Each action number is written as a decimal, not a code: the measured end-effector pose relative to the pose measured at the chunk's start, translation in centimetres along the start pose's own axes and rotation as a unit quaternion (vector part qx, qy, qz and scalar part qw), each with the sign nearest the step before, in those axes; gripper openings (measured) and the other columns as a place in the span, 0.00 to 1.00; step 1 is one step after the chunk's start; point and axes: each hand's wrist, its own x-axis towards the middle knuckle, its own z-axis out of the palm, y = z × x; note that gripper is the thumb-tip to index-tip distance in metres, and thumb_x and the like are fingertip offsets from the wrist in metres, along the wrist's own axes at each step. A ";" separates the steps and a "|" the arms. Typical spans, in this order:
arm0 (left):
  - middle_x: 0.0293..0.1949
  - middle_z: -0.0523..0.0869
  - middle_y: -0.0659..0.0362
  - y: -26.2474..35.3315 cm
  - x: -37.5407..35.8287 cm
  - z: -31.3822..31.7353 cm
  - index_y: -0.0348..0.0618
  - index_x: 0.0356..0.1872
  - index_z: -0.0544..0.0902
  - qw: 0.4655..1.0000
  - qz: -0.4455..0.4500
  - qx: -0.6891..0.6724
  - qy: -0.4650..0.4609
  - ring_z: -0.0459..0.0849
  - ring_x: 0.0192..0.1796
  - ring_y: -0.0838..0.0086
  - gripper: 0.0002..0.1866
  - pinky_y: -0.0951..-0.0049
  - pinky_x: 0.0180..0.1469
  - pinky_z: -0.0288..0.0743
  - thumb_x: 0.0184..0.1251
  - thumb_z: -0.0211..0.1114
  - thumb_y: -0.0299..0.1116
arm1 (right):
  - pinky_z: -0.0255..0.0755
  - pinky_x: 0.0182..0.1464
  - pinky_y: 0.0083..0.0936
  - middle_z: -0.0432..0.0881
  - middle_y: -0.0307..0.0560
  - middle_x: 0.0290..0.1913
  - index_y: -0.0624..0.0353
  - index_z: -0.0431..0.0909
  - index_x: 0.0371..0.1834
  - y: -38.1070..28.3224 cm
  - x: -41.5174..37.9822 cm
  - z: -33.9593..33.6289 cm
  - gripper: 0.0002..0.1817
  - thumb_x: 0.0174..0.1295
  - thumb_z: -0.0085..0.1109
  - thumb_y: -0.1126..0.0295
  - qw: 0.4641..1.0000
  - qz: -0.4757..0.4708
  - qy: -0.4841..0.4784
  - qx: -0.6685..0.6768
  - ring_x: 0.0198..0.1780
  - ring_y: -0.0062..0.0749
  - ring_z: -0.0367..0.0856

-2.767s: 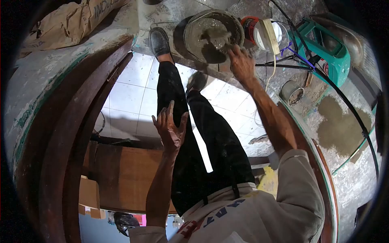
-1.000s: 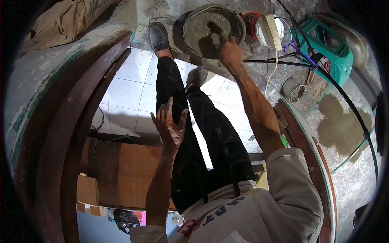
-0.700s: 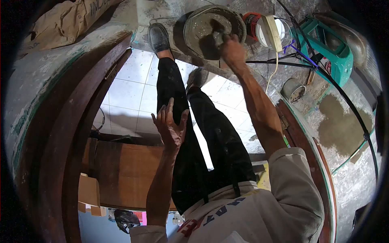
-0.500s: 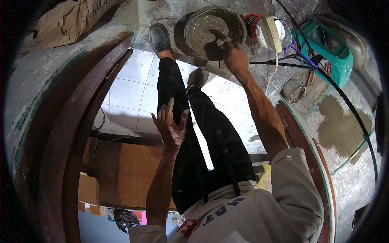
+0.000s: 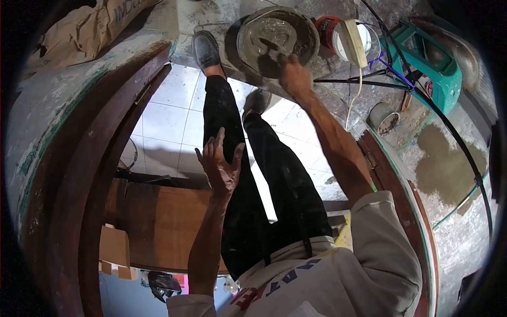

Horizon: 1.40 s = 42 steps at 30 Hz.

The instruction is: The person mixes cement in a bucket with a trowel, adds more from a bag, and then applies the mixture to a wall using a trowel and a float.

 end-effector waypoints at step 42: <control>0.61 0.86 0.50 1.1 0.2 0.4 0.45 0.75 0.75 0.999 -0.019 0.027 -0.014 0.79 0.70 0.51 0.37 0.25 0.79 0.46 0.75 0.66 0.60 | 0.85 0.55 0.50 0.87 0.65 0.46 0.60 0.88 0.50 -0.6 0.4 1.2 0.15 0.66 0.67 0.62 0.971 0.149 -0.134 0.129 0.53 0.63 0.89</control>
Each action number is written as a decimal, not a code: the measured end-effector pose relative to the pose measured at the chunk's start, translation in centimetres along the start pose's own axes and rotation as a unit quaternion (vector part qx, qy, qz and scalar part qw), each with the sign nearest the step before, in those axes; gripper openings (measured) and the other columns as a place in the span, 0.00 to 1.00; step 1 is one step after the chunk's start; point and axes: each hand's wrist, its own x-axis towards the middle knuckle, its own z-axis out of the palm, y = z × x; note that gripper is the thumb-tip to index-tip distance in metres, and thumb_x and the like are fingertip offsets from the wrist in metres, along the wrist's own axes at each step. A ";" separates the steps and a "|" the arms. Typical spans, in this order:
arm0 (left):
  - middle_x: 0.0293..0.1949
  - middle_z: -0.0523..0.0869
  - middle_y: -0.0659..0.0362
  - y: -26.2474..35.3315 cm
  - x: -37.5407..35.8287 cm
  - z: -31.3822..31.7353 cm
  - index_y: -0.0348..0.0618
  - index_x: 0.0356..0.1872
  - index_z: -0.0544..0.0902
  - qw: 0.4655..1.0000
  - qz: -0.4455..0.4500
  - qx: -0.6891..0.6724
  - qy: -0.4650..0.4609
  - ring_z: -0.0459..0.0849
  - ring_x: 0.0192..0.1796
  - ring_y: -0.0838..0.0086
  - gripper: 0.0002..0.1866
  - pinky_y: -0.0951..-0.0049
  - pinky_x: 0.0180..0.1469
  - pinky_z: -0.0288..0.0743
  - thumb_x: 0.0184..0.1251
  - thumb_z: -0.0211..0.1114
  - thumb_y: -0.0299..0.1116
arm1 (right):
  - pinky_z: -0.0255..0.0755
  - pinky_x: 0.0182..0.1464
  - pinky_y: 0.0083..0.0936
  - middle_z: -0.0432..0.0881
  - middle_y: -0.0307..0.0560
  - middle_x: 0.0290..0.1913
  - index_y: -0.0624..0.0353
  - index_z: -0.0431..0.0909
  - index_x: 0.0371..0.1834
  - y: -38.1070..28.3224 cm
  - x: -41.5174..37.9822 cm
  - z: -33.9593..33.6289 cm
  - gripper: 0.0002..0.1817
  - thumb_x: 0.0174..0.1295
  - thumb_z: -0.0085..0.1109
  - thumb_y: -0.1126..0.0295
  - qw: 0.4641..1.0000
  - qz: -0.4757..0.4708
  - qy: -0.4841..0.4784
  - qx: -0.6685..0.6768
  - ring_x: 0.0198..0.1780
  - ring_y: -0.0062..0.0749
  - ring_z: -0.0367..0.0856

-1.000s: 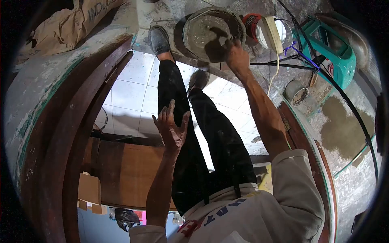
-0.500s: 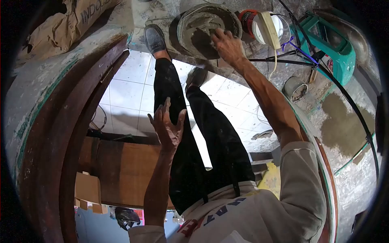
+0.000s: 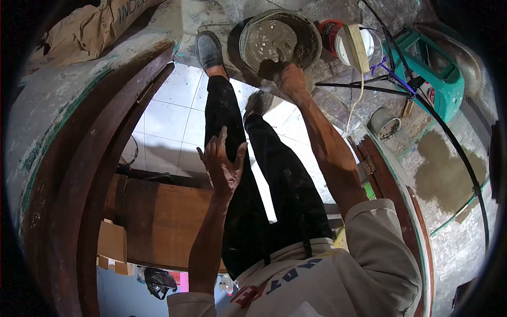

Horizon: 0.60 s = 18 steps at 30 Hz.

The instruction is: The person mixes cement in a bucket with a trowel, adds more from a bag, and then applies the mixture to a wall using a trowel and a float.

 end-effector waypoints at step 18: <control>0.59 0.87 0.47 -0.8 0.1 0.0 0.41 0.73 0.76 0.999 0.032 -0.021 0.025 0.81 0.66 0.51 0.39 0.30 0.77 0.52 0.75 0.65 0.62 | 0.86 0.47 0.58 0.78 0.68 0.60 0.56 0.71 0.69 -0.7 -1.9 -0.6 0.24 0.69 0.54 0.73 0.964 -0.160 0.099 -0.189 0.49 0.71 0.88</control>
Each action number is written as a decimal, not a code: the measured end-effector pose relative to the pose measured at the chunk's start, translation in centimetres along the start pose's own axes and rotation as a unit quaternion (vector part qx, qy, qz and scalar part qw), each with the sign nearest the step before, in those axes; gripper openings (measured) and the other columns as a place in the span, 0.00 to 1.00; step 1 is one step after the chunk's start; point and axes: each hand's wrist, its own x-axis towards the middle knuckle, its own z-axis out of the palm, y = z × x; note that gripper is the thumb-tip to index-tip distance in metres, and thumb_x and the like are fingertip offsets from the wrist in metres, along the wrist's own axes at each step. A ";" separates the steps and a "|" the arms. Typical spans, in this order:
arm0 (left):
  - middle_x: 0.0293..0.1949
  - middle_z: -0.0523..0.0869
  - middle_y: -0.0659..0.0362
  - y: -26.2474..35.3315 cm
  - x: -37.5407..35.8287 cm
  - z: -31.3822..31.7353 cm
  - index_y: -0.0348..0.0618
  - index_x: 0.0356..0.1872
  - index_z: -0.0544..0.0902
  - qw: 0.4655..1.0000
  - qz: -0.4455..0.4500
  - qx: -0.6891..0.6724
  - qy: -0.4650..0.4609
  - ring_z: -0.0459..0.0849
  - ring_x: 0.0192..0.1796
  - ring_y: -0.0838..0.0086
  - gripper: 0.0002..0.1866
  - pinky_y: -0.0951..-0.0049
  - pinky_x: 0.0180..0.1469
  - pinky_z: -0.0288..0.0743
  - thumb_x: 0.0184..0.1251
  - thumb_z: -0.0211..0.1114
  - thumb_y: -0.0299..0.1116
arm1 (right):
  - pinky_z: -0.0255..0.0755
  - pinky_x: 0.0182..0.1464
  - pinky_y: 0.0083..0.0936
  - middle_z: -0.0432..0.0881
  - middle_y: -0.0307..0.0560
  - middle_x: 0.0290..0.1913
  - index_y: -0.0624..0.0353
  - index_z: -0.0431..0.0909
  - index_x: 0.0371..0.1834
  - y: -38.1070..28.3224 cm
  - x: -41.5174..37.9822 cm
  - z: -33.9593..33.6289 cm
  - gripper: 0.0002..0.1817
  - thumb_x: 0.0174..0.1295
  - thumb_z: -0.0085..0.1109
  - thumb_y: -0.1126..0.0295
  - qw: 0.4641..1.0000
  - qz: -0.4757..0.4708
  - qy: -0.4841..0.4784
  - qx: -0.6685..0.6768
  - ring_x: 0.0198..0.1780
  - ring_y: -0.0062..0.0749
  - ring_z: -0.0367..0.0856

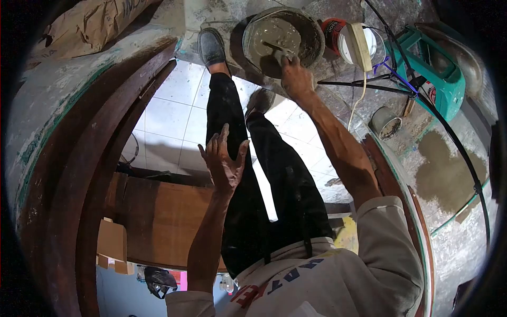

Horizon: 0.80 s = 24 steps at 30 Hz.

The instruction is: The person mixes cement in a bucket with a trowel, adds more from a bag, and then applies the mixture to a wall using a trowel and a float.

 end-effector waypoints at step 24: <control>0.59 0.87 0.50 -1.4 -0.1 0.4 0.41 0.72 0.77 0.998 0.026 -0.007 0.054 0.82 0.66 0.55 0.36 0.37 0.80 0.50 0.74 0.70 0.57 | 0.88 0.47 0.52 0.82 0.72 0.57 0.54 0.75 0.73 1.5 -0.6 -0.6 0.27 0.69 0.56 0.68 0.997 0.033 -0.003 -0.070 0.47 0.66 0.91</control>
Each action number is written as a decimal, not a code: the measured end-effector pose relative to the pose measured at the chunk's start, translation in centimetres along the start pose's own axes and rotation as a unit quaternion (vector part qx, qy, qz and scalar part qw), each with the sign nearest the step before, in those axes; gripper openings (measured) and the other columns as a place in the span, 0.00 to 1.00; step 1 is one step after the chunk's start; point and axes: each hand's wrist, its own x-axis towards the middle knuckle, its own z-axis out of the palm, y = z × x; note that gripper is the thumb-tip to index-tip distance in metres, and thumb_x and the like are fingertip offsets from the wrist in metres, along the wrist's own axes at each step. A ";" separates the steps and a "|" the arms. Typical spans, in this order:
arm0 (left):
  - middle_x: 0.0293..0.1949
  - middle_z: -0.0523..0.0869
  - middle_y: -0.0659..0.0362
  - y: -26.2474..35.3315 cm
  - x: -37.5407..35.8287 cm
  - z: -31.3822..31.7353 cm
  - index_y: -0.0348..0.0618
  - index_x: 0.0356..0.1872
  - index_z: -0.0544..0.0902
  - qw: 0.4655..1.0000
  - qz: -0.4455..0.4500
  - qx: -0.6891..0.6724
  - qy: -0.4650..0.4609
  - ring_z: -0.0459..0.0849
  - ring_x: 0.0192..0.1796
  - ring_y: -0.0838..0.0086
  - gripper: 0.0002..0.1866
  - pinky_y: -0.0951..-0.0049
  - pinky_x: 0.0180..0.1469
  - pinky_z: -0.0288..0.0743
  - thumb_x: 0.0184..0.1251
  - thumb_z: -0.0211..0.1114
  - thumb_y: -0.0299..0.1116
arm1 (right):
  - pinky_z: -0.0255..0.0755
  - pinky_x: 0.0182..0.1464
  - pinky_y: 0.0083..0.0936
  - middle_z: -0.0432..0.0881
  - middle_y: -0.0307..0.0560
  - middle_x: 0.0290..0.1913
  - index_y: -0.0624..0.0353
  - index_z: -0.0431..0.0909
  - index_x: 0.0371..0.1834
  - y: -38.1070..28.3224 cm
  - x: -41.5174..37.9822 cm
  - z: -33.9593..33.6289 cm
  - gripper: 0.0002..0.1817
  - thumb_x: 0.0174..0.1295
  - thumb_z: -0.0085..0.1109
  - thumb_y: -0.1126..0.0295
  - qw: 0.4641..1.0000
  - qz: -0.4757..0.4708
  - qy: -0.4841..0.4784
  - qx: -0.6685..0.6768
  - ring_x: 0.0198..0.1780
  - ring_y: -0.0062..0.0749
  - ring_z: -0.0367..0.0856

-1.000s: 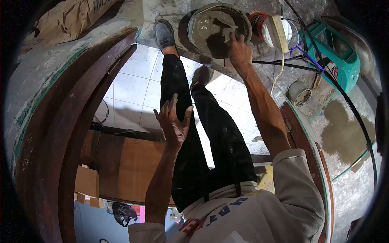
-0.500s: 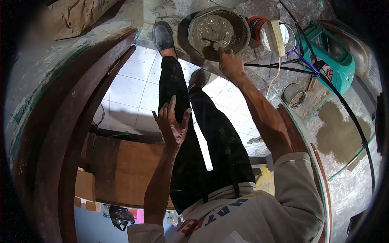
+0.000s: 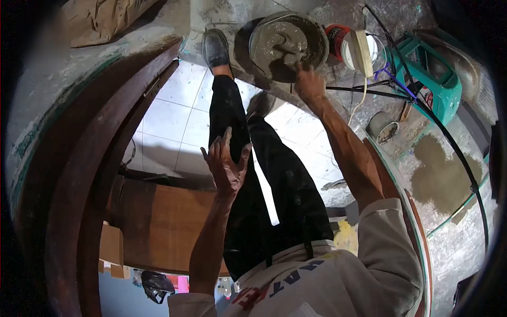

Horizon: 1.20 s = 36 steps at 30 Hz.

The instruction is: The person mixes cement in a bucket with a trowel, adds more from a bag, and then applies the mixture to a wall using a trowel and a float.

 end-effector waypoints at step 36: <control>0.60 0.86 0.51 0.6 -0.1 -0.2 0.44 0.74 0.75 0.998 -0.035 -0.039 -0.043 0.81 0.68 0.54 0.38 0.28 0.79 0.48 0.76 0.66 0.61 | 0.85 0.43 0.58 0.79 0.70 0.59 0.55 0.73 0.72 0.7 4.4 -1.8 0.27 0.69 0.59 0.66 0.996 0.032 0.051 0.071 0.48 0.67 0.90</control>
